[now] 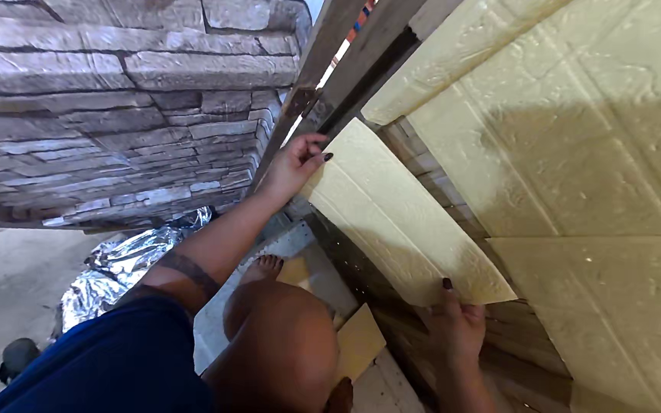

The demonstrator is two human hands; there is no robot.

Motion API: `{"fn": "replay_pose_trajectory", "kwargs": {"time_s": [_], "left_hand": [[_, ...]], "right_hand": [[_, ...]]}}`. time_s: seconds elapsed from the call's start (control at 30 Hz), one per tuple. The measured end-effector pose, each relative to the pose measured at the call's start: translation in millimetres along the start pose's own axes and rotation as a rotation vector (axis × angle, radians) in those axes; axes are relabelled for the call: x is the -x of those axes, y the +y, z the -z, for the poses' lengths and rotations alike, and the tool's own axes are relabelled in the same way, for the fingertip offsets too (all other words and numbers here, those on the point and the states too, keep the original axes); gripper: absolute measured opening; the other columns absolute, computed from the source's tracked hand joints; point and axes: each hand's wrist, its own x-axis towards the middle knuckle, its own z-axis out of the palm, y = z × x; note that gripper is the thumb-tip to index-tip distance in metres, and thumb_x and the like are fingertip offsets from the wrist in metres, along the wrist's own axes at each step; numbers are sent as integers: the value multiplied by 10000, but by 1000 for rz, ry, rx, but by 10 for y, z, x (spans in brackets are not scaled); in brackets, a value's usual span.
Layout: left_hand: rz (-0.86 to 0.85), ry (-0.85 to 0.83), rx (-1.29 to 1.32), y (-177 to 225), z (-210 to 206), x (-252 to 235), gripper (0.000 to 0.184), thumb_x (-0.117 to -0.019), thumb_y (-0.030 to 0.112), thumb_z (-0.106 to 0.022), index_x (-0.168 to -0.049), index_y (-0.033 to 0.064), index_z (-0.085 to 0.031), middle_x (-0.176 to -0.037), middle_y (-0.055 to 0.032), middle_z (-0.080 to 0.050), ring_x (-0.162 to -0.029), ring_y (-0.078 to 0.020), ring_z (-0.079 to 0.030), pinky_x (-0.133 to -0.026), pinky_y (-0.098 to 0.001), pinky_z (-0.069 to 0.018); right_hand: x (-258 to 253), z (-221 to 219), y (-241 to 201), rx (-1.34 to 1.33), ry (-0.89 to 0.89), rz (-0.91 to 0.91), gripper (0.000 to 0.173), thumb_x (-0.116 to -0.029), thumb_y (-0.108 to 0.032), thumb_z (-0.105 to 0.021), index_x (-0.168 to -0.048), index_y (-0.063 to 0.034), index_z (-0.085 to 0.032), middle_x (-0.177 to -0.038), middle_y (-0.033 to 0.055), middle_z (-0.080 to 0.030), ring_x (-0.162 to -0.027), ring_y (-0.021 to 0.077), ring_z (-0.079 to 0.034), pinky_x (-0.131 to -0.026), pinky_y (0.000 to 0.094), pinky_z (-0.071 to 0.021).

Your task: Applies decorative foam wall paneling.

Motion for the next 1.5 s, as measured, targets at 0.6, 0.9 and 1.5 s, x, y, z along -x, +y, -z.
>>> {"fn": "replay_pose_trajectory", "kwargs": {"time_s": [0.6,0.9,1.5], "left_hand": [[-13,-23,-29,98,-15,-50,256,-1002,220,-642,-1170,40,-709,-1033,-67,-688,-926,-82,-629,-864,-272,-522],[-123,9,183,82,-74,-157,182,-985,106,-650,-1117,-18,-664,-956,-29,-687,-838,-58,-646,-793,-252,-561],[-146,102,170,75,-190,-388,140,-966,99,-678,-1059,-6,-680,-861,2,-655,-772,-38,-609,-741,-224,-534]], "right_hand": [[-18,118,48,47,14,91,272,-993,22,-531,-1250,-42,-473,-1035,-52,-693,-939,55,-709,-837,276,-619],[-69,107,54,-22,-37,49,321,-997,10,-536,-1295,-47,-431,-1071,-10,-692,-955,105,-720,-847,320,-630],[-213,36,49,-42,-46,139,268,-1004,-17,-522,-1254,-73,-443,-1060,-38,-694,-971,104,-714,-863,330,-623]]}}
